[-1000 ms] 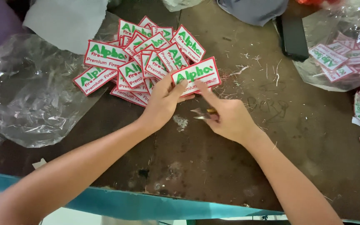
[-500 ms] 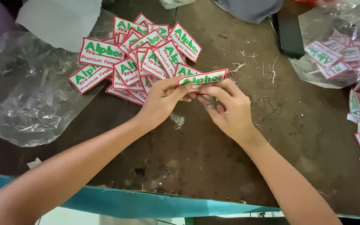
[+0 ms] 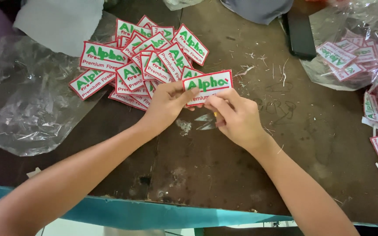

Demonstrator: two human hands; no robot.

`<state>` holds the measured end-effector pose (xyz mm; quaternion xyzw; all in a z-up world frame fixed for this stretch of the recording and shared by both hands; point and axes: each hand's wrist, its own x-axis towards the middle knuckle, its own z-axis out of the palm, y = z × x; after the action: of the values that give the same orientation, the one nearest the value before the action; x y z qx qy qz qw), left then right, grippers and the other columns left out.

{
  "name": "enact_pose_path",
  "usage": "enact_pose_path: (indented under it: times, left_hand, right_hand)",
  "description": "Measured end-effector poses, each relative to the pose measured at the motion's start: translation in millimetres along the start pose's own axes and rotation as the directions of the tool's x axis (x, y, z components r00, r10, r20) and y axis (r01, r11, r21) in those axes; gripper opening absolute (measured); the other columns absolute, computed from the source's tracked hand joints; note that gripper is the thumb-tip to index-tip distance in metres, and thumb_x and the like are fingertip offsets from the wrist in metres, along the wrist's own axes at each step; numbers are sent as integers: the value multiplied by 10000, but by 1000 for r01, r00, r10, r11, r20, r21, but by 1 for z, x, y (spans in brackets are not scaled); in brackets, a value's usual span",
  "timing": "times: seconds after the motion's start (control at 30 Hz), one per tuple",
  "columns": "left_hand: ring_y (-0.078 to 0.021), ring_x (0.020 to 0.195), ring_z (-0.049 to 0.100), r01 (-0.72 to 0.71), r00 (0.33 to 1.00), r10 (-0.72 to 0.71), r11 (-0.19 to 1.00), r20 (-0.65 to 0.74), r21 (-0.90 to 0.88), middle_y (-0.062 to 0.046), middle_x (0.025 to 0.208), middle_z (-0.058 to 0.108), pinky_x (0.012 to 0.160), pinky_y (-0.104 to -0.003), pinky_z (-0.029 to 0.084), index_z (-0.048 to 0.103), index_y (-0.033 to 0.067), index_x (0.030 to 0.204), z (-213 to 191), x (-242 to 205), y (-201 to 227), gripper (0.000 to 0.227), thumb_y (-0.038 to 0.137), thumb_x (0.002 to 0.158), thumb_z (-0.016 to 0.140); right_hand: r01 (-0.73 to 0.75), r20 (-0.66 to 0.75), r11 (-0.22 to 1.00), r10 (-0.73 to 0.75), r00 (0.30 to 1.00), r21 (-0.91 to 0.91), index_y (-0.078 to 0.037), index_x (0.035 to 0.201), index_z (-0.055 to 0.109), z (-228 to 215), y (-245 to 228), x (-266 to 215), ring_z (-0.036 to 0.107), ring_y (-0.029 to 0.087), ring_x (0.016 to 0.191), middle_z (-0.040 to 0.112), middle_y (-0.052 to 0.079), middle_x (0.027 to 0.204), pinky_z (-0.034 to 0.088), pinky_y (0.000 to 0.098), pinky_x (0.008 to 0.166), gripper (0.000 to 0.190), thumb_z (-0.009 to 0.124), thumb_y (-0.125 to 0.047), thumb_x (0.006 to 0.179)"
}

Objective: Trimming excess threads from embroidered labels using small scissors at a workstation

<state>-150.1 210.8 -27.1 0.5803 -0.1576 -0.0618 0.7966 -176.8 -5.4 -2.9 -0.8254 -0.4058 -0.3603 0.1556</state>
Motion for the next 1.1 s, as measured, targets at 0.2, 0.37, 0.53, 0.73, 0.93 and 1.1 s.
enact_pose_path:
  times: [0.2, 0.37, 0.53, 0.73, 0.93, 1.1]
  left_hand:
    - [-199, 813, 742, -39, 999, 39, 999, -29, 27, -203, 927, 741, 686, -272, 652, 690, -90, 1173, 2, 0, -8, 260, 98, 995, 675]
    - [-189, 790, 745, -66, 996, 69, 996, -62, 53, -204, 893, 745, 667, -260, 644, 698, -98, 1147, 1, -3, -9, 236, 77, 989, 681]
    - [-197, 752, 751, -84, 989, 86, 996, -120, 19, -224, 864, 747, 637, -248, 642, 682, -135, 1126, 12, -11, 26, 238, 56, 985, 667]
    - [-158, 744, 722, -64, 962, 64, 998, -267, 9, -164, 870, 691, 595, -260, 656, 675, -102, 1148, 12, -10, 29, 270, 73, 948, 719]
    - [-180, 768, 707, -66, 964, 64, 998, -257, 1, -185, 952, 627, 634, -304, 673, 586, -131, 1230, 13, -12, 38, 373, 106, 965, 697]
    - [-201, 835, 720, -50, 980, 47, 999, -193, -12, -167, 1012, 610, 669, -335, 691, 546, -105, 1261, 12, -13, 37, 364, 102, 986, 662]
  right_hand:
    - [-88, 39, 990, 84, 996, 109, -151, 1090, 697, -3, 3, 2, 706, 253, 788, 570, -1, 981, 600, 382, 717, 253, 666, 33, 918]
    - [-249, 13, 929, 255, 967, 274, -129, 1016, 692, -14, -6, 12, 683, 321, 718, 553, 42, 922, 569, 405, 617, 173, 720, 26, 945]
    - [-230, -105, 942, 261, 960, 246, -114, 985, 696, -17, -10, 18, 620, 238, 677, 567, 36, 900, 525, 349, 566, 99, 691, -16, 995]
    - [-333, -142, 936, 316, 938, -118, -115, 1167, 653, -13, -11, 18, 680, 223, 714, 662, 21, 911, 548, 314, 669, 387, 760, -443, 990]
    - [-342, -48, 929, 339, 940, -138, -105, 1110, 643, -10, -7, 14, 644, 259, 678, 549, 21, 790, 540, 350, 663, 231, 692, -323, 1050]
    - [-341, -22, 932, 341, 940, -121, -102, 1071, 636, -5, -7, 11, 614, 212, 615, 513, 2, 758, 542, 328, 663, 229, 713, -314, 1036]
